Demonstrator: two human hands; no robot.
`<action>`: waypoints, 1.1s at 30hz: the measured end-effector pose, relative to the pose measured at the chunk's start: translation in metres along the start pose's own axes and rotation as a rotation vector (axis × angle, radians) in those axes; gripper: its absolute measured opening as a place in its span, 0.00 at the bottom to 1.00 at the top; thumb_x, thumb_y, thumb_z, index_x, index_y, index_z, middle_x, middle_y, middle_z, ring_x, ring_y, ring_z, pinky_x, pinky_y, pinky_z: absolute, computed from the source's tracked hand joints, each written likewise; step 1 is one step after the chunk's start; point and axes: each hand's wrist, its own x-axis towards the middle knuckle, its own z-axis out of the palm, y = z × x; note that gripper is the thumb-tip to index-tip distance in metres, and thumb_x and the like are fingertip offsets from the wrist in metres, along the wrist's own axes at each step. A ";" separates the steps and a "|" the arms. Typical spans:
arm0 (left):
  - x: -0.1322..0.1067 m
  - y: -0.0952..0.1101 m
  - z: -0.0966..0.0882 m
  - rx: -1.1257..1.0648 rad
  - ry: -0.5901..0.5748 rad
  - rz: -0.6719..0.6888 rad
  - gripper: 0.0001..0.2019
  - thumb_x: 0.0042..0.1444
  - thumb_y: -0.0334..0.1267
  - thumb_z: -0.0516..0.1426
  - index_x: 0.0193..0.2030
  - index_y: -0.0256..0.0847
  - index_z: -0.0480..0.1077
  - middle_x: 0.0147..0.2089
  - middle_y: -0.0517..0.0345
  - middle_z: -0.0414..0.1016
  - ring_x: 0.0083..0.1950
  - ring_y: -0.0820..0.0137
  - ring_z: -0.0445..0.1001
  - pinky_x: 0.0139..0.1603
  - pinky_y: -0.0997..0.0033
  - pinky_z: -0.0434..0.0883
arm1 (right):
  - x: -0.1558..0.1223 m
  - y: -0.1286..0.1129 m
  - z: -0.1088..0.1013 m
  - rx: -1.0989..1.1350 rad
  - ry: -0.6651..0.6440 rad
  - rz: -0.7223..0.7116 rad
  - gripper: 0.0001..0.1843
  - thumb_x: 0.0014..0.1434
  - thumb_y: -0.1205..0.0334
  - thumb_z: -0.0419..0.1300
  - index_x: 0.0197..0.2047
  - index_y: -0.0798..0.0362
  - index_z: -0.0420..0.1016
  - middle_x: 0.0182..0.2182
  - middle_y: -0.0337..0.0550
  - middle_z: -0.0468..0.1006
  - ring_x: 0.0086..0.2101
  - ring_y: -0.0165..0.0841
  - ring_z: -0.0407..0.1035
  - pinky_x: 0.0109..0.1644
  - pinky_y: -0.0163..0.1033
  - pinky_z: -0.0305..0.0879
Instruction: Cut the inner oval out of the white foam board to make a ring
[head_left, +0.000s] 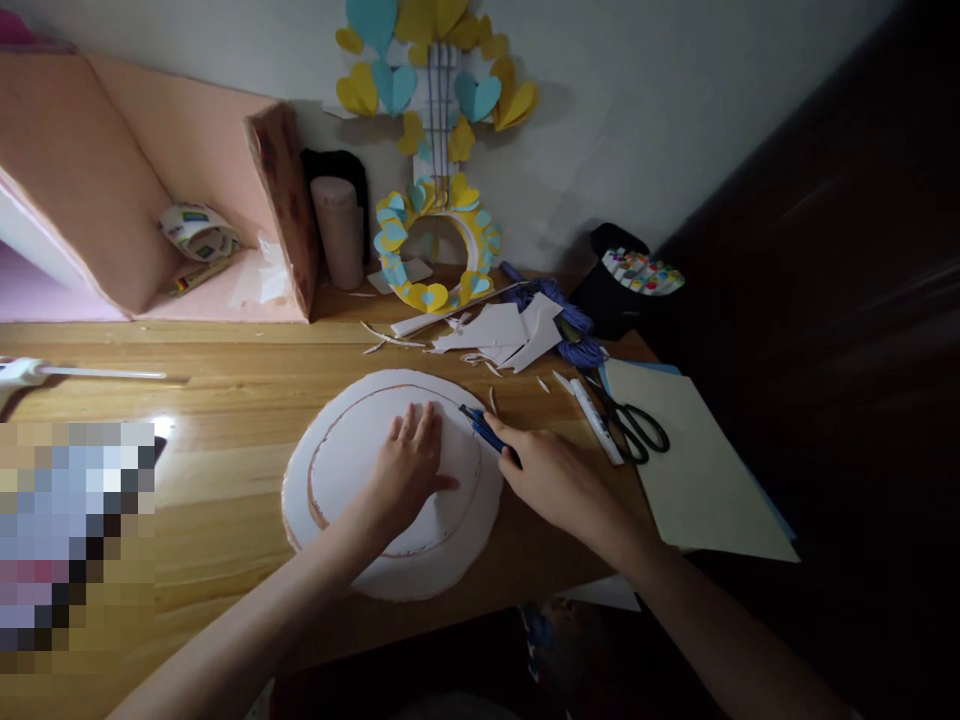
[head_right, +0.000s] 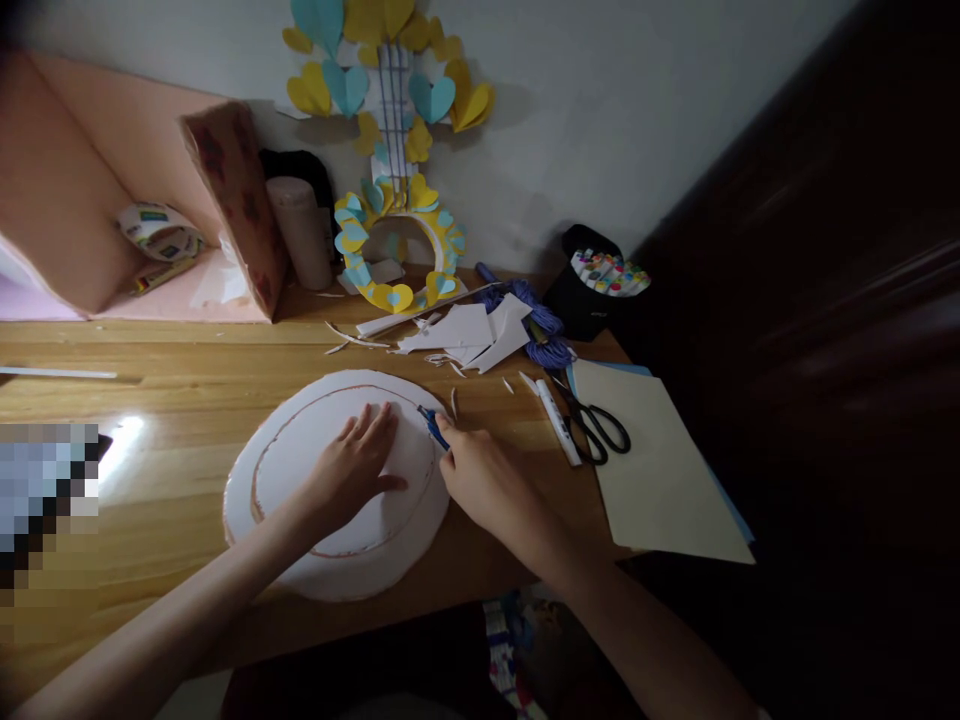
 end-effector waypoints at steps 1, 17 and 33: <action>0.000 0.000 0.001 0.006 0.002 0.001 0.39 0.49 0.45 0.64 0.64 0.26 0.56 0.66 0.27 0.54 0.66 0.42 0.54 0.61 0.48 0.62 | -0.001 0.000 -0.001 -0.001 -0.006 0.005 0.28 0.59 0.66 0.50 0.63 0.48 0.62 0.33 0.50 0.82 0.32 0.38 0.76 0.30 0.34 0.61; 0.001 0.001 0.004 0.033 0.012 0.003 0.39 0.50 0.47 0.63 0.64 0.29 0.56 0.67 0.29 0.53 0.67 0.43 0.53 0.62 0.48 0.60 | -0.012 -0.008 0.004 0.089 -0.055 0.117 0.28 0.61 0.66 0.48 0.64 0.53 0.61 0.33 0.54 0.80 0.32 0.39 0.75 0.29 0.34 0.61; 0.000 0.003 0.003 0.039 -0.011 -0.008 0.37 0.50 0.47 0.63 0.62 0.27 0.59 0.67 0.31 0.52 0.67 0.42 0.53 0.62 0.48 0.59 | -0.032 -0.018 0.014 0.144 -0.092 0.273 0.29 0.59 0.67 0.49 0.64 0.50 0.61 0.30 0.52 0.80 0.29 0.38 0.75 0.26 0.34 0.58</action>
